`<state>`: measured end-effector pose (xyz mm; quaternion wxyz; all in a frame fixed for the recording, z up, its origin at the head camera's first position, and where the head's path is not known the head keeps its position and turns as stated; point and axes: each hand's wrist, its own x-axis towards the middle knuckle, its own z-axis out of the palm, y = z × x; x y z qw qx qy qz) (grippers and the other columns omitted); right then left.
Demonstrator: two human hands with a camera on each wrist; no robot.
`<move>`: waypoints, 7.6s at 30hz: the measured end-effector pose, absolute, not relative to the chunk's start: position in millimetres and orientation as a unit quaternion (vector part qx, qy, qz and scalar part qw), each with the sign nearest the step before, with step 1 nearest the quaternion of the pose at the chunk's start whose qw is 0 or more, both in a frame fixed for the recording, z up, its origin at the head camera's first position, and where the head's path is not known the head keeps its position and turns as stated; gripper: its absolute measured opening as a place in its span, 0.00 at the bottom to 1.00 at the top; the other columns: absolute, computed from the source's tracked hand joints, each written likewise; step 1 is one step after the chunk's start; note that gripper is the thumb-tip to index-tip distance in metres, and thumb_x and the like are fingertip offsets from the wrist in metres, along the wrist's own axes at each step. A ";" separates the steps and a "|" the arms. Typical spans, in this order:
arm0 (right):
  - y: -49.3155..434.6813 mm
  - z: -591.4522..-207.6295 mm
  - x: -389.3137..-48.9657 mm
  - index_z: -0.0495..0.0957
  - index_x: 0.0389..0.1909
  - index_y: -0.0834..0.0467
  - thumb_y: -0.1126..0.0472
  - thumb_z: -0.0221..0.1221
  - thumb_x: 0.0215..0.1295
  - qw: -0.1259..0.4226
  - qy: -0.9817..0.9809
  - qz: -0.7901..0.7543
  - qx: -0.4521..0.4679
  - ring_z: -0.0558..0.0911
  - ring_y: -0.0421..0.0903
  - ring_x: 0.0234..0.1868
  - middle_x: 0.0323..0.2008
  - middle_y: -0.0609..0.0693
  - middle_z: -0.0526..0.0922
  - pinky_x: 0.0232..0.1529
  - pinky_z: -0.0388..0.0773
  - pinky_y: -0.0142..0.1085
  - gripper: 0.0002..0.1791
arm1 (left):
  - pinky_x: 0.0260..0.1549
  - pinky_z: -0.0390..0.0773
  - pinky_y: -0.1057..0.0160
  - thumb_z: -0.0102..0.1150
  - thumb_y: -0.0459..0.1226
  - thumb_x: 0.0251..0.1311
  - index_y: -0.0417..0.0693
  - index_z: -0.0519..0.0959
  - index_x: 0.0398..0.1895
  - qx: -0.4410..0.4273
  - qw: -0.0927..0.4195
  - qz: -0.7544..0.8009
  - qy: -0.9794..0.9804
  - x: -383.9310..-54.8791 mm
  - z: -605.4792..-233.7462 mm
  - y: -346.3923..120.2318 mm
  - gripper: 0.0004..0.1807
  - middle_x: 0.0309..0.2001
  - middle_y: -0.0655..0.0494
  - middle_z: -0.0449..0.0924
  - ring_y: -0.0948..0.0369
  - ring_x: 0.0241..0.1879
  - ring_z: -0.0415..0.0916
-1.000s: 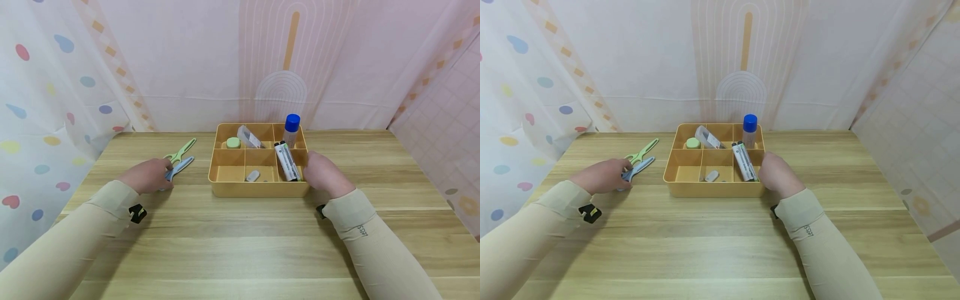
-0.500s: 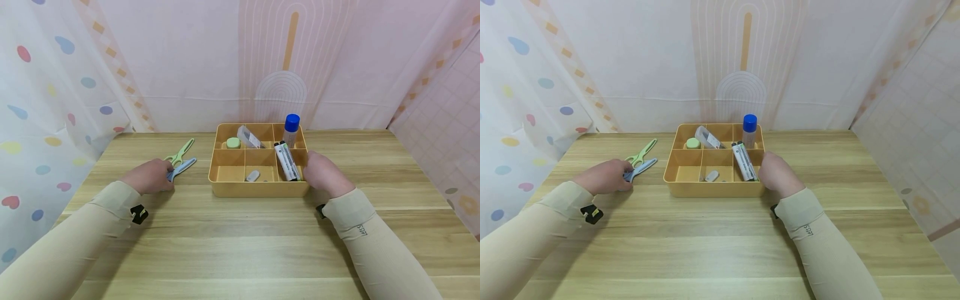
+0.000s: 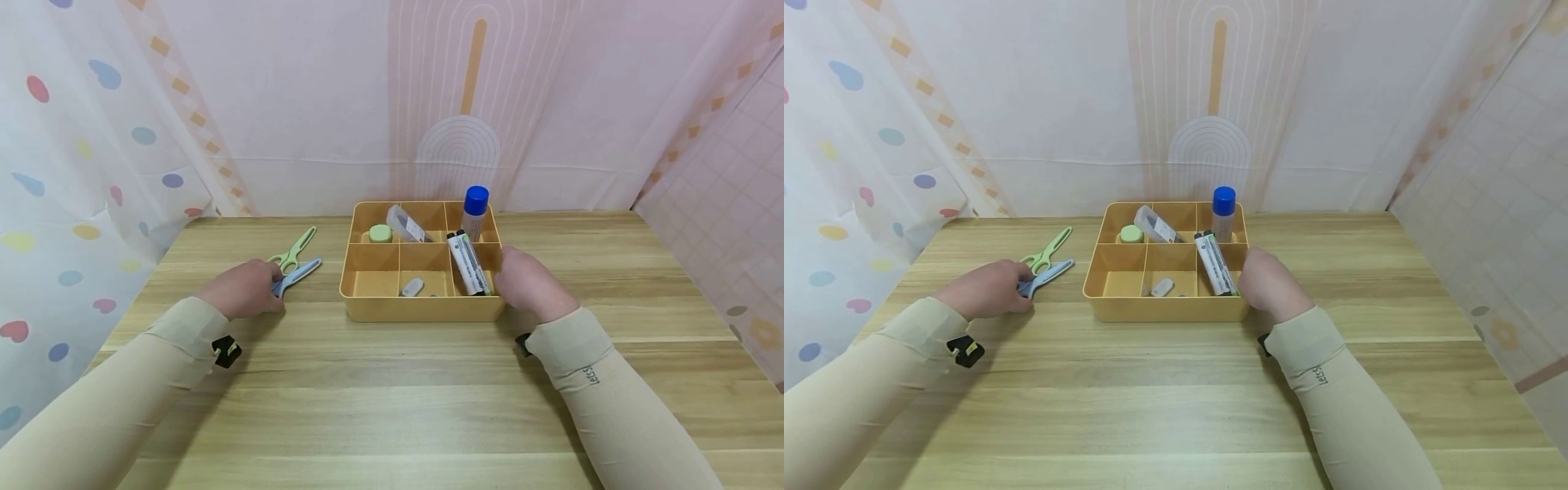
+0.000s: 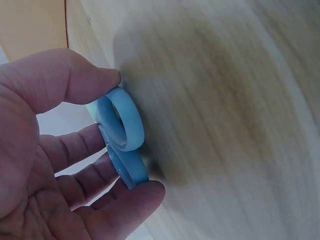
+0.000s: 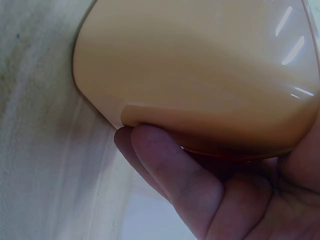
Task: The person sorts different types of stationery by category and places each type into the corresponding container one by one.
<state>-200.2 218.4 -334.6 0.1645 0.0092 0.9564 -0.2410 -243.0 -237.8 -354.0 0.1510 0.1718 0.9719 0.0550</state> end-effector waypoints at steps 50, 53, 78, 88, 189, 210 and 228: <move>217.9 -335.4 -199.9 0.64 0.73 0.72 0.70 0.44 0.70 0.153 0.957 -0.245 -0.003 0.78 0.57 0.45 0.59 0.66 0.78 0.37 0.75 0.41 0.30 | 0.46 0.78 0.49 0.65 0.38 0.51 0.41 0.82 0.53 0.199 0.042 0.096 0.974 -226.2 -315.5 -210.9 0.24 0.49 0.44 0.79 0.50 0.43 0.75; 218.2 -335.7 -199.8 0.65 0.72 0.72 0.71 0.44 0.69 0.149 0.958 -0.244 -0.006 0.78 0.59 0.48 0.60 0.67 0.78 0.41 0.76 0.43 0.30 | 0.48 0.78 0.48 0.64 0.37 0.52 0.40 0.81 0.55 0.205 0.037 0.093 0.974 -224.4 -312.6 -207.9 0.24 0.51 0.44 0.80 0.50 0.45 0.75; 219.2 -336.1 -198.5 0.66 0.69 0.75 0.71 0.44 0.69 0.145 0.960 -0.240 -0.008 0.79 0.56 0.40 0.53 0.67 0.79 0.32 0.75 0.39 0.28 | 0.42 0.79 0.54 0.64 0.36 0.55 0.47 0.85 0.54 0.270 0.005 0.066 0.961 -211.0 -296.2 -179.0 0.21 0.45 0.54 0.81 0.56 0.40 0.75; 218.6 -334.5 -198.2 0.62 0.71 0.76 0.70 0.43 0.71 0.155 0.957 -0.245 0.000 0.78 0.53 0.36 0.53 0.68 0.78 0.29 0.75 0.38 0.29 | 0.42 0.80 0.53 0.65 0.37 0.53 0.46 0.86 0.50 0.293 -0.015 0.045 0.955 -211.5 -294.3 -173.1 0.18 0.43 0.54 0.82 0.56 0.39 0.76; 218.9 -335.0 -200.4 0.61 0.73 0.74 0.69 0.44 0.72 0.161 0.956 -0.246 0.012 0.78 0.53 0.35 0.55 0.67 0.78 0.28 0.75 0.37 0.30 | 0.27 0.76 0.58 0.67 0.40 0.53 0.52 0.76 0.21 0.292 0.098 -0.078 0.948 -225.5 -276.9 -101.7 0.10 0.29 0.56 0.77 0.57 0.27 0.72; 218.8 -334.9 -201.3 0.61 0.73 0.75 0.69 0.44 0.73 0.166 0.954 -0.250 0.009 0.77 0.52 0.35 0.54 0.67 0.78 0.28 0.75 0.37 0.29 | 0.25 0.77 0.56 0.65 0.36 0.50 0.52 0.73 0.15 0.326 0.070 -0.106 0.937 -224.2 -282.2 -90.6 0.12 0.24 0.56 0.77 0.56 0.24 0.72; 218.4 -334.9 -200.0 0.61 0.73 0.74 0.69 0.44 0.72 0.167 0.952 -0.256 0.009 0.77 0.51 0.33 0.52 0.66 0.78 0.26 0.75 0.37 0.30 | 0.23 0.75 0.58 0.64 0.34 0.50 0.51 0.75 0.16 0.311 0.079 -0.106 0.941 -222.7 -283.4 -87.4 0.10 0.23 0.55 0.78 0.56 0.23 0.74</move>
